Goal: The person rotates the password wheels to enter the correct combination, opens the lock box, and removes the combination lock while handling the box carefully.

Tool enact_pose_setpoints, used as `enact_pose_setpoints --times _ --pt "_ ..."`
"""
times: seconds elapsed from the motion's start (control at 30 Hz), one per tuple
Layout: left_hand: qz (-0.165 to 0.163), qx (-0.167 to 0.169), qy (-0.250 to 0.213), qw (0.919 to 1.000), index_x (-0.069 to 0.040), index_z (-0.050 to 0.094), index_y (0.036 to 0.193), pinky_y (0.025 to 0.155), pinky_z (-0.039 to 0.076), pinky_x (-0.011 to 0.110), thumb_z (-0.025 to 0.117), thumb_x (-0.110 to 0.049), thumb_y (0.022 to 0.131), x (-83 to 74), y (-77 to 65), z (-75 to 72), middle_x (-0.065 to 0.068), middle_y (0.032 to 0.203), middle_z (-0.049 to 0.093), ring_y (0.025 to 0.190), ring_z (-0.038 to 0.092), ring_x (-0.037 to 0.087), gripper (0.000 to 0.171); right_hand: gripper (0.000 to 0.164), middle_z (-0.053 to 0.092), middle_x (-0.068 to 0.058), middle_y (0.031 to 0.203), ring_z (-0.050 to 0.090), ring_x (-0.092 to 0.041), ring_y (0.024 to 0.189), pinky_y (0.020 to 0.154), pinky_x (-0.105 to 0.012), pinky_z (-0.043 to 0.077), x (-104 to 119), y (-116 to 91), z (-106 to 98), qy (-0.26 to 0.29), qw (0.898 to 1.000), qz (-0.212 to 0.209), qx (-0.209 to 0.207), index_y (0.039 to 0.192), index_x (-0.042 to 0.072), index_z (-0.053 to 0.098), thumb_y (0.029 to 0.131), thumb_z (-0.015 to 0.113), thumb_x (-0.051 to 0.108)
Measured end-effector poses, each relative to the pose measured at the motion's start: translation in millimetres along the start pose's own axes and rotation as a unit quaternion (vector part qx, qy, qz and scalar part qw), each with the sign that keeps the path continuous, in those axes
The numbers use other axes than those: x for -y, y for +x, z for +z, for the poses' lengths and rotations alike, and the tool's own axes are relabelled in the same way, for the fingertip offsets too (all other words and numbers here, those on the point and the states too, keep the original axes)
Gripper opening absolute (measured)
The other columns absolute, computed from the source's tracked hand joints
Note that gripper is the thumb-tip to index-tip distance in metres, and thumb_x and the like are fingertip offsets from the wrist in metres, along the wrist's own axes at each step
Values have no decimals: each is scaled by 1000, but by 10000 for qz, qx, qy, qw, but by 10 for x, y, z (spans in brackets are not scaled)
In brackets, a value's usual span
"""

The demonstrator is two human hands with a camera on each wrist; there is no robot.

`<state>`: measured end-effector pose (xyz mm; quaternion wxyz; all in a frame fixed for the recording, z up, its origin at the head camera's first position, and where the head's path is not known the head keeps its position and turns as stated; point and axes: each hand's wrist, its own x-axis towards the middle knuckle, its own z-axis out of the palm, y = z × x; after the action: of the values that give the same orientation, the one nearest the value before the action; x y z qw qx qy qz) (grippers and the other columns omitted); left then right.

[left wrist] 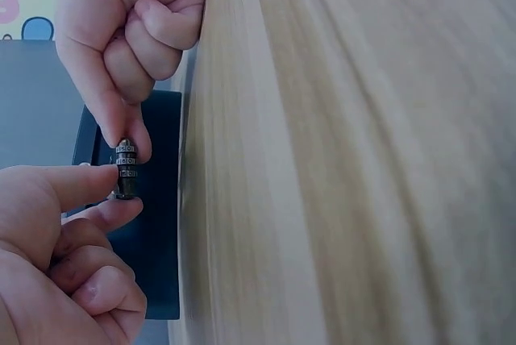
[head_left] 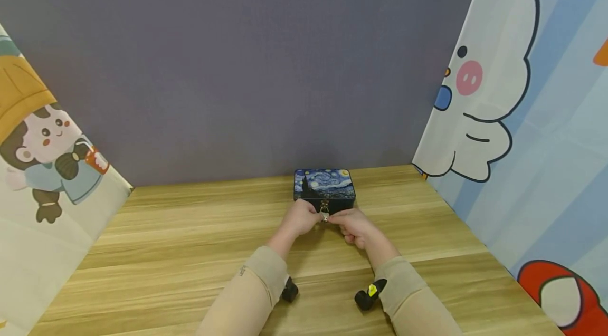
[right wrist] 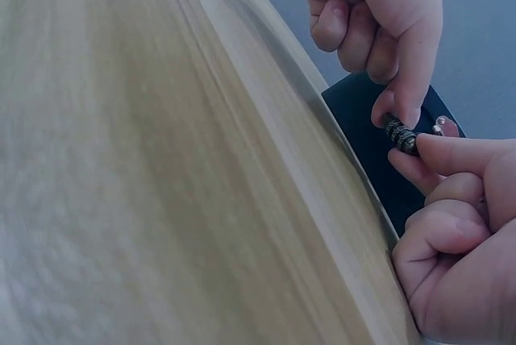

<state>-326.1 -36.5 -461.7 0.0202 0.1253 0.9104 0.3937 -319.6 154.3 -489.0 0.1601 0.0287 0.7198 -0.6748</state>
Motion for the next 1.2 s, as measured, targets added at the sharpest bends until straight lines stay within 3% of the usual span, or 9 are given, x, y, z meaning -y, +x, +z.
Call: enact_pose_setpoints --times 0.5,0.77,1.07,1.2 --pt "49 -63 -47 10000 -17 45 47 41 22 25 74 -21 93 -17 -24 8 -9 42 31 39 26 8 55 28 28 5 56 21 -8 45 41 -23 22 15 -32 0 7 10000 -25 -17 120 -3 70 97 67 12" --pt "-175 48 -210 9996 -18 44 47 42 24 26 75 -26 93 14 -1 33 -9 43 30 40 27 9 56 32 27 6 55 21 -7 45 40 -22 23 36 -47 -18 -96 9999 -28 22 125 -4 67 98 66 13" --pt "-119 103 -299 9994 -18 46 47 41 25 26 74 -28 94 15 -7 39 -9 43 32 40 28 9 56 22 26 6 55 21 -8 44 40 -23 22 44 -40 -36 -187 9998 -28 7 100 -3 70 96 68 19" --pt "-143 192 -488 9985 -14 50 49 41 25 26 74 -26 94 8 -12 33 -8 43 33 40 28 9 52 22 26 5 55 22 -8 44 39 -23 22 52 -47 -45 -229 9997 -33 5 100 -3 69 97 67 18"
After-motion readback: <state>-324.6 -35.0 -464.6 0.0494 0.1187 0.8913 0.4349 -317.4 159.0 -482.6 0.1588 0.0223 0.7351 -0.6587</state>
